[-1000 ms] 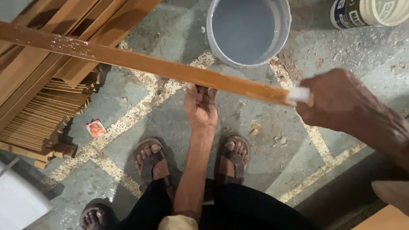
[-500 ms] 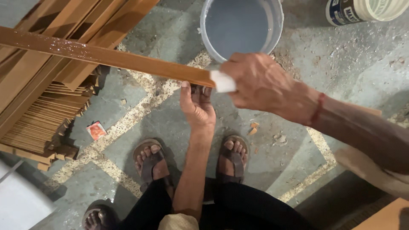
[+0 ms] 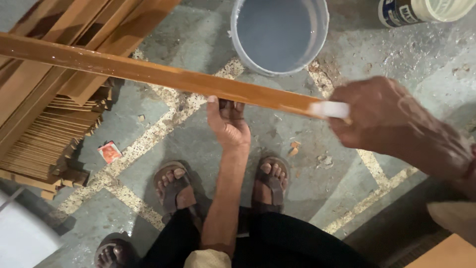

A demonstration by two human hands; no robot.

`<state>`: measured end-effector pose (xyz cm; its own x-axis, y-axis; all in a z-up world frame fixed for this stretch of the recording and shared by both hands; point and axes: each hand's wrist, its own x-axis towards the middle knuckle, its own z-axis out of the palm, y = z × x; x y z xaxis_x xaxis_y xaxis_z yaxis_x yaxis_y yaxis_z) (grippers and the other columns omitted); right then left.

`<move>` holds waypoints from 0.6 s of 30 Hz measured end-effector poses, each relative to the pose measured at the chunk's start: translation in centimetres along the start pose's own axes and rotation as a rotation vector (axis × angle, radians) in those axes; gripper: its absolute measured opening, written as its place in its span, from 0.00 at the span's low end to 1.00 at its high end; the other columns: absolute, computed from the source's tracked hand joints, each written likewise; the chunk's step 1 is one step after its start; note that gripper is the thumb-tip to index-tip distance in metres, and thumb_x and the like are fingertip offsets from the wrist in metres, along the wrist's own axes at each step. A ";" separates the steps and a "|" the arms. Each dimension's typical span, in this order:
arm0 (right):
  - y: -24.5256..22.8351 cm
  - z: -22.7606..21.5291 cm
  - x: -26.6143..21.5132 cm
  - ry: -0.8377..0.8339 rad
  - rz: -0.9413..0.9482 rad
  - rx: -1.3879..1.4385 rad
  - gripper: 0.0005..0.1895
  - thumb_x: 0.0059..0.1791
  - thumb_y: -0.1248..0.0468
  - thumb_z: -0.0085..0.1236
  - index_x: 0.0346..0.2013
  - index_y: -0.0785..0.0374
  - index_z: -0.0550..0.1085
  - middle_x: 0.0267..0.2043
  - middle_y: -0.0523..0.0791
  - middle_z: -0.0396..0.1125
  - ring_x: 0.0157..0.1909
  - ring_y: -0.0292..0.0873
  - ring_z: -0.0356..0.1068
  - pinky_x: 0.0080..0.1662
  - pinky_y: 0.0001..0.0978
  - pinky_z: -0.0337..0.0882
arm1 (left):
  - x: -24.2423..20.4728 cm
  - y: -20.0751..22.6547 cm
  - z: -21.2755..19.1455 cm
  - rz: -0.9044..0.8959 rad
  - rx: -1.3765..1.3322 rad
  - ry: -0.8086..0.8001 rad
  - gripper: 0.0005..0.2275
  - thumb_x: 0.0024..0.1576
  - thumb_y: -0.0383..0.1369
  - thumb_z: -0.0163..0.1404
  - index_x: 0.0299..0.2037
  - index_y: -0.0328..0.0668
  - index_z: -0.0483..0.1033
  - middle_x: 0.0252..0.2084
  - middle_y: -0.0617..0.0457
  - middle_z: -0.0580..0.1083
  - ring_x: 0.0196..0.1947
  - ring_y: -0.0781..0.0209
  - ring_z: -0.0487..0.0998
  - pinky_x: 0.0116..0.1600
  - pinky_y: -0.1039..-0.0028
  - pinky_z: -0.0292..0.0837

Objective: The person applies a clear liquid finish to a long wooden plank using a white foam applicator. They repeatedly dip the applicator into a bucket of liquid and wipe it along the length of the plank, ensuring even coverage on the surface.

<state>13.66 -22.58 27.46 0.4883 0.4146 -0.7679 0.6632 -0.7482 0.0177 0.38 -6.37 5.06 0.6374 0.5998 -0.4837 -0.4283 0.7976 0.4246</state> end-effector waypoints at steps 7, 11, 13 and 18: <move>-3.6 1.1 4.8 0.542 -0.463 0.378 0.08 0.48 0.68 0.55 0.36 0.68 0.80 0.27 0.50 0.74 0.18 0.38 0.65 0.19 0.31 0.65 | 0.2 0.1 -0.6 0.015 -0.103 -0.088 0.17 0.64 0.42 0.55 0.53 0.36 0.75 0.46 0.49 0.77 0.46 0.57 0.80 0.48 0.68 0.83; -2.6 1.3 5.3 0.367 -0.320 0.434 0.08 0.48 0.67 0.53 0.32 0.68 0.79 0.24 0.50 0.73 0.14 0.37 0.64 0.17 0.31 0.63 | 0.5 0.8 -0.2 -0.039 -0.204 -0.214 0.19 0.64 0.37 0.53 0.58 0.28 0.71 0.52 0.43 0.76 0.53 0.50 0.80 0.56 0.63 0.82; -1.6 1.4 4.4 0.192 -0.166 0.486 0.09 0.47 0.67 0.53 0.39 0.64 0.79 0.24 0.49 0.74 0.13 0.40 0.64 0.15 0.34 0.62 | 0.6 1.2 -0.1 -0.095 -0.247 -0.266 0.20 0.64 0.35 0.52 0.61 0.27 0.68 0.55 0.42 0.75 0.57 0.47 0.79 0.62 0.60 0.79; -0.7 1.2 2.3 -0.118 0.154 0.222 0.11 0.48 0.68 0.54 0.44 0.58 0.79 0.27 0.48 0.74 0.18 0.43 0.67 0.21 0.35 0.66 | 1.1 1.3 -1.4 -0.209 -0.333 -0.277 0.21 0.63 0.34 0.55 0.64 0.30 0.68 0.58 0.45 0.75 0.62 0.49 0.76 0.70 0.55 0.74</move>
<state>13.61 -21.69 24.91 0.4958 0.2340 -0.8363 0.4397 -0.8981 0.0094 -0.37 -4.62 4.04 0.8592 0.4209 -0.2910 -0.4257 0.9035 0.0500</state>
